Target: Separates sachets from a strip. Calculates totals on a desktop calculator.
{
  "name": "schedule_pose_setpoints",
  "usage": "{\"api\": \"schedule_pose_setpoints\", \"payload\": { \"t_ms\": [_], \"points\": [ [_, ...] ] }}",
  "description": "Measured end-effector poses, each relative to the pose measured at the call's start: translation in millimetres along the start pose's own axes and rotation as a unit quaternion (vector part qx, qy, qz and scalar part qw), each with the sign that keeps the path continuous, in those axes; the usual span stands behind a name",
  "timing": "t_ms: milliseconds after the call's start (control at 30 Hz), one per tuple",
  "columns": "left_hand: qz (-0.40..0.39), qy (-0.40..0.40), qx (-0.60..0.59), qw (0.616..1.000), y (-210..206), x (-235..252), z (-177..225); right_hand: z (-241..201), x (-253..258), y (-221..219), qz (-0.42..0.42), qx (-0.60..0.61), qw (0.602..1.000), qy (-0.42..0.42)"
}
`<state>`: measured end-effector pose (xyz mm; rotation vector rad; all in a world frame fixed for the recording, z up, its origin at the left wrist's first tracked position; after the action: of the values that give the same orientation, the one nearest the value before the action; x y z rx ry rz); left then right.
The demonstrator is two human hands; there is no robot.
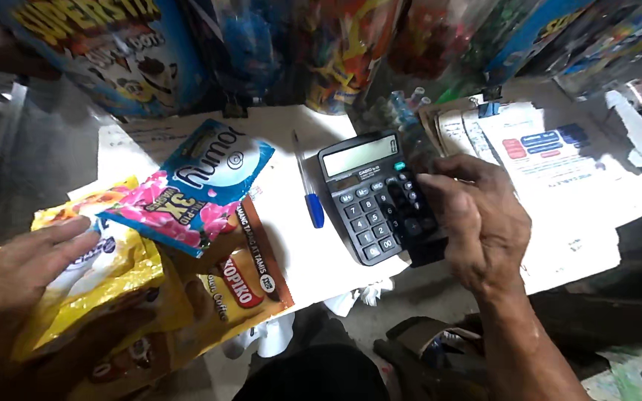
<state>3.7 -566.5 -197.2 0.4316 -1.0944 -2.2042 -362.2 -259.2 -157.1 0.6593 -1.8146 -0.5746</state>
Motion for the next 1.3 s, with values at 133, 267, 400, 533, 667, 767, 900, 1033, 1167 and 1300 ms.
{"api": "schedule_pose_setpoints", "payload": {
  "t_ms": [133,267,400,533,667,767,900,1033,1167,1300],
  "points": [
    [-0.019,0.01,-0.006,1.0,-4.0,3.8,-3.9,-10.9,-39.8,-4.2,0.024,-0.011,1.0,-0.004],
    [-0.016,0.003,-0.016,1.0,-4.4,2.8,-13.3,-21.9,-58.2,-12.6,0.034,-0.023,0.999,-0.01],
    [0.001,-0.025,0.016,1.0,1.1,4.9,-7.3,-24.2,-59.2,-22.9,0.034,-0.041,0.999,-0.003],
    [0.009,-0.036,0.002,0.999,-0.5,5.3,-8.4,-24.7,-59.7,-23.9,0.036,-0.049,0.998,0.009],
    [0.012,-0.033,0.007,0.999,1.3,3.9,2.0,-26.4,-58.6,-22.8,0.027,-0.047,0.998,0.015],
    [0.009,-0.039,0.01,0.999,1.1,5.0,-0.1,-26.3,-54.5,-18.9,0.015,-0.036,0.999,0.031],
    [0.003,-0.018,0.012,1.0,1.2,3.2,0.4,-20.9,-42.2,-12.8,0.037,-0.012,0.999,0.034],
    [-0.007,0.02,-0.021,1.0,-2.7,0.6,7.8,-16.0,-36.0,-7.7,0.047,-0.025,0.998,0.036],
    [-0.023,0.005,-0.024,0.999,-1.2,1.2,1.2,-20.6,-30.6,-12.8,0.002,-0.047,0.997,0.058],
    [-0.022,0.018,-0.038,0.999,0.6,-0.1,9.5,-17.4,-26.3,-18.4,-0.024,-0.057,0.995,0.076]
  ]
}}
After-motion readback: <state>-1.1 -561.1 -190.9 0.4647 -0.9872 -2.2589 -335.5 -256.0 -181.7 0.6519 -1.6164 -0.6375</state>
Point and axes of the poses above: each hand's wrist, its own x-axis towards the middle knuckle, its own y-axis out of the back of the hand, z = x × y, the point moved 1 cm from there along x, towards the middle knuckle, and after that the axes turned 8 degrees about y, right-handed, at the moved point
